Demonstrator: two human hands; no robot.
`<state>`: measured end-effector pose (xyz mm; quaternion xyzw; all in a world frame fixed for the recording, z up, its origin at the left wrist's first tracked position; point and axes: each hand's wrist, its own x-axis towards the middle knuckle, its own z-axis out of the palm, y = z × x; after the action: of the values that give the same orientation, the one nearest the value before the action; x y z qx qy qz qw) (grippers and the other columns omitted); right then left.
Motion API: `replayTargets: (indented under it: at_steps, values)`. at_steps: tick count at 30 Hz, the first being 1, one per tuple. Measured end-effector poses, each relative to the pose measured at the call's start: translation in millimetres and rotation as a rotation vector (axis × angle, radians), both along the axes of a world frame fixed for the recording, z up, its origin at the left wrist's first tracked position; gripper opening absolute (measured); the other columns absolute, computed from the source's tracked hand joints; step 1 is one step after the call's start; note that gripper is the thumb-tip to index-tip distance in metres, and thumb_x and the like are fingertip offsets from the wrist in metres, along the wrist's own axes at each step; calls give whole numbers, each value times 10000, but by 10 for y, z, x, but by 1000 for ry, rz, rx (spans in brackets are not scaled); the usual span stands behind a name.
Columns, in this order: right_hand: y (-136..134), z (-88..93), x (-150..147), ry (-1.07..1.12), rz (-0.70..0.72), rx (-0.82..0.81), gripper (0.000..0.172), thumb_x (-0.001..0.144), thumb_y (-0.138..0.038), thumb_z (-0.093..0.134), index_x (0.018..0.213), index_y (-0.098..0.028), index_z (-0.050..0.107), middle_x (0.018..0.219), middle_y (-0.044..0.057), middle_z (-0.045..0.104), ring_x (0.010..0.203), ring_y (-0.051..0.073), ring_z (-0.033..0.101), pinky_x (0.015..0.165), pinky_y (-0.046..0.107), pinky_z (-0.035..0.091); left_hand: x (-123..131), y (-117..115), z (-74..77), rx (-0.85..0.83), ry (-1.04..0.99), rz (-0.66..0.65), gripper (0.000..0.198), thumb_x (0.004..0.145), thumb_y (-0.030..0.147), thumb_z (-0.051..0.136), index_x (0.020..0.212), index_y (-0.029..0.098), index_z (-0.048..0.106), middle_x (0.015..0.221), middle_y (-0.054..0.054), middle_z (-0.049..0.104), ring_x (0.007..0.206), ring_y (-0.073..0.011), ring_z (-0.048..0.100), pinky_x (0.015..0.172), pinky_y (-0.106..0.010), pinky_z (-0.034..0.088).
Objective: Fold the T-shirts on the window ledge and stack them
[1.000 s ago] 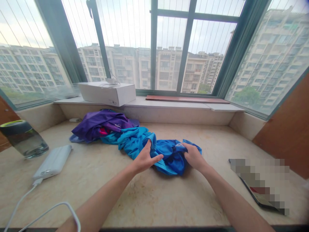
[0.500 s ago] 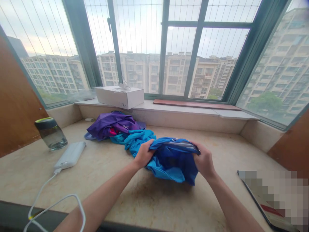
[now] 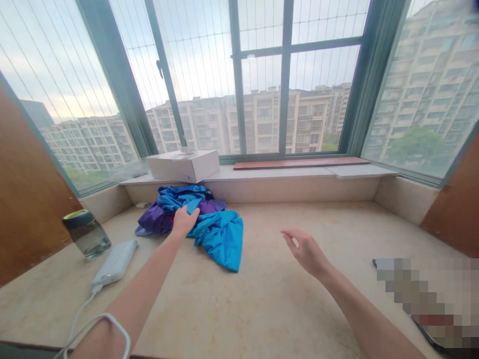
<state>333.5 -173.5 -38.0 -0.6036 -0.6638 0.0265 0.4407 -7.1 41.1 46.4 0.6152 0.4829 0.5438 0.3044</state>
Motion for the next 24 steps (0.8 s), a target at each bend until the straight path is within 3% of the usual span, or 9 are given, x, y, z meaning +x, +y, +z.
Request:
replayTargets:
  at_steps: [3,6,9,12,15,17,20,22,24]
  values:
    - [-10,-4,-20,-13,6,-28,323,993,-314,441,1128,-222,720,1101,75,768,1010,252,719,935,405,539,150,-171,-319,-31,105,-72,341,543,325,890,714,213,618,1016,-146,717,1278,-411,525,1108,-456,336]
    - [-13,-2,-9,-23,10,-68,331,1000,-316,432,1129,-225,722,1099,76,770,1007,254,721,938,412,538,282,-269,-380,-42,133,-147,342,594,322,892,577,239,561,720,-68,665,1093,-378,637,968,-430,445]
    - [-22,14,9,-22,35,-103,337,1010,-334,426,1133,-232,722,1070,80,773,966,249,726,910,415,545,387,-299,-180,-23,75,-188,408,680,368,854,513,235,507,522,-9,510,875,-326,672,790,-368,496]
    - [-51,27,-52,-25,137,-98,345,962,-389,558,1258,-252,672,1153,85,748,1061,256,698,976,434,520,557,-410,103,-20,-68,-268,422,805,531,738,588,221,552,496,27,460,636,-231,625,649,-321,506]
    - [-83,27,-221,-33,258,-90,736,783,-407,785,1454,-265,518,1398,109,626,1276,310,583,1081,479,450,805,-674,322,-119,-421,-504,378,852,577,686,820,201,658,569,41,521,530,-159,557,582,-287,512]
    - [-90,30,-335,-1,280,-97,717,777,-350,773,1446,-271,530,1397,102,630,1262,325,592,1069,485,453,945,-854,428,-160,-561,-623,368,849,559,710,874,194,676,605,39,543,514,-132,526,557,-260,499]
    - [-79,69,-370,192,218,-55,323,876,-258,573,1166,-257,716,1095,59,766,1024,289,701,920,431,532,998,-972,561,9,-448,-535,406,849,522,732,652,190,605,542,53,469,478,-99,424,486,-213,410]
    - [-65,123,-274,422,136,39,255,899,-296,513,1005,-231,736,891,49,771,835,266,713,770,385,564,923,-928,626,172,-327,-365,506,840,461,760,511,193,484,488,62,393,463,-86,347,449,-211,332]
    - [-46,179,-122,675,78,137,293,903,-393,531,1052,-209,704,833,55,755,719,248,692,668,363,568,814,-833,647,208,-282,-252,559,820,421,788,468,198,416,456,68,355,445,-79,316,431,-225,288]
